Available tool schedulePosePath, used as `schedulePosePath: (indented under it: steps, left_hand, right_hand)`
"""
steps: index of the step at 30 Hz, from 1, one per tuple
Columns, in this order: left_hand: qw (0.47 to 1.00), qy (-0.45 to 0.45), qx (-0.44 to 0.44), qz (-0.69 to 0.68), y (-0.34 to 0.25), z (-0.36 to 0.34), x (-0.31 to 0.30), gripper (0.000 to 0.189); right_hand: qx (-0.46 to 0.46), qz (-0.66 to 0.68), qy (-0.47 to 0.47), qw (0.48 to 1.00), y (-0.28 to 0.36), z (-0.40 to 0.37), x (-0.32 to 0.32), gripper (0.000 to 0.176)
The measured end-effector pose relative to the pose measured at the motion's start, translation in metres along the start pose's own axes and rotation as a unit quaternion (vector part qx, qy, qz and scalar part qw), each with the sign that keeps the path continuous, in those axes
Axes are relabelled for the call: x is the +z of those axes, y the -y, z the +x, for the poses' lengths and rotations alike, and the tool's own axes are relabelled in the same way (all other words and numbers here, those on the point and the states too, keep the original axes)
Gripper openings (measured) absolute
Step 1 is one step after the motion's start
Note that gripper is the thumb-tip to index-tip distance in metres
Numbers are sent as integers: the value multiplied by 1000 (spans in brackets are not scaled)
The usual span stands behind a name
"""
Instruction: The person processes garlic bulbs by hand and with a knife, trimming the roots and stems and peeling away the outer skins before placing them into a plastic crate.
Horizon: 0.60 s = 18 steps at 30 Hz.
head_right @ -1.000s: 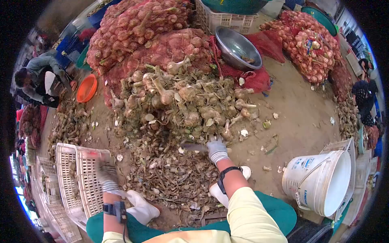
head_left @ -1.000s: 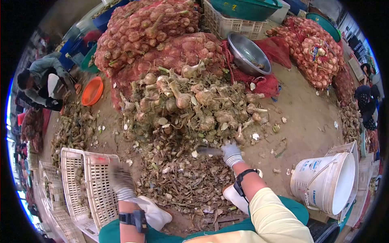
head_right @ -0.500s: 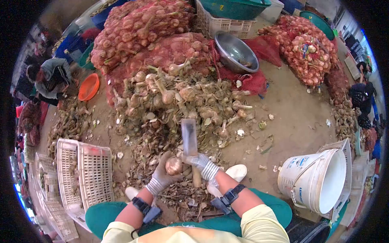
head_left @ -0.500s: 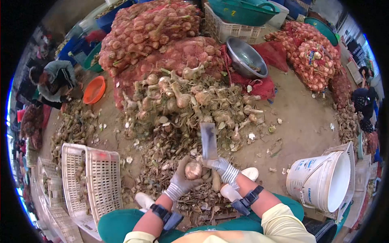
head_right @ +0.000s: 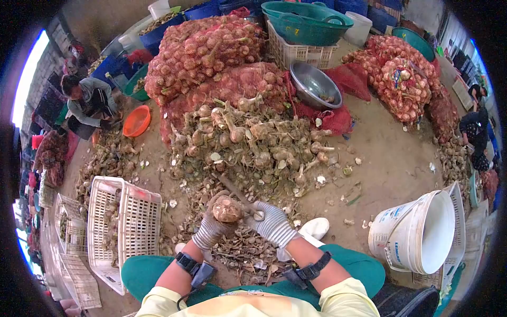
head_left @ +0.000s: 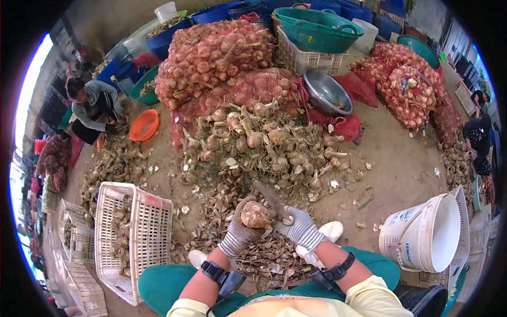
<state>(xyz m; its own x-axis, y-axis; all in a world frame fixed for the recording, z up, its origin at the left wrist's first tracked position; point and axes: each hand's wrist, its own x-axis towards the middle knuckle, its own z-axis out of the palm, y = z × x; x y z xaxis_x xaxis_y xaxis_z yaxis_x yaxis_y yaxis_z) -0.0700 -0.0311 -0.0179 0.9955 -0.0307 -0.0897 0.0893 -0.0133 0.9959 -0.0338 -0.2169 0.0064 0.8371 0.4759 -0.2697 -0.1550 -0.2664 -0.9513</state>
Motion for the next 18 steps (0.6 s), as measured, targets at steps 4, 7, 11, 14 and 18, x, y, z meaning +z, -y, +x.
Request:
schedulePosePath:
  steps: [4,7,11,14,18]
  left_hand:
    - [978,110,-53,171,7,-14,-17,70]
    - [970,191,-153,0,42,-25,-21,74]
    - [950,97,-191,-227,51,-36,-18,64]
    - [979,37,-137,-146,39,-42,-11,61]
    - [995,67,-67,18,30,-43,-10,42]
  right_hand:
    - [-169,-343,-41,923,39,-22,-3,18]
    - [-251,-404,-43,879,50,-33,4,17]
    - [-249,-423,-17,871,45,-32,6,17]
    - [-280,-413,-52,865,21,-21,4,17]
    - [-186,-418,-66,887,0,-16,1,16]
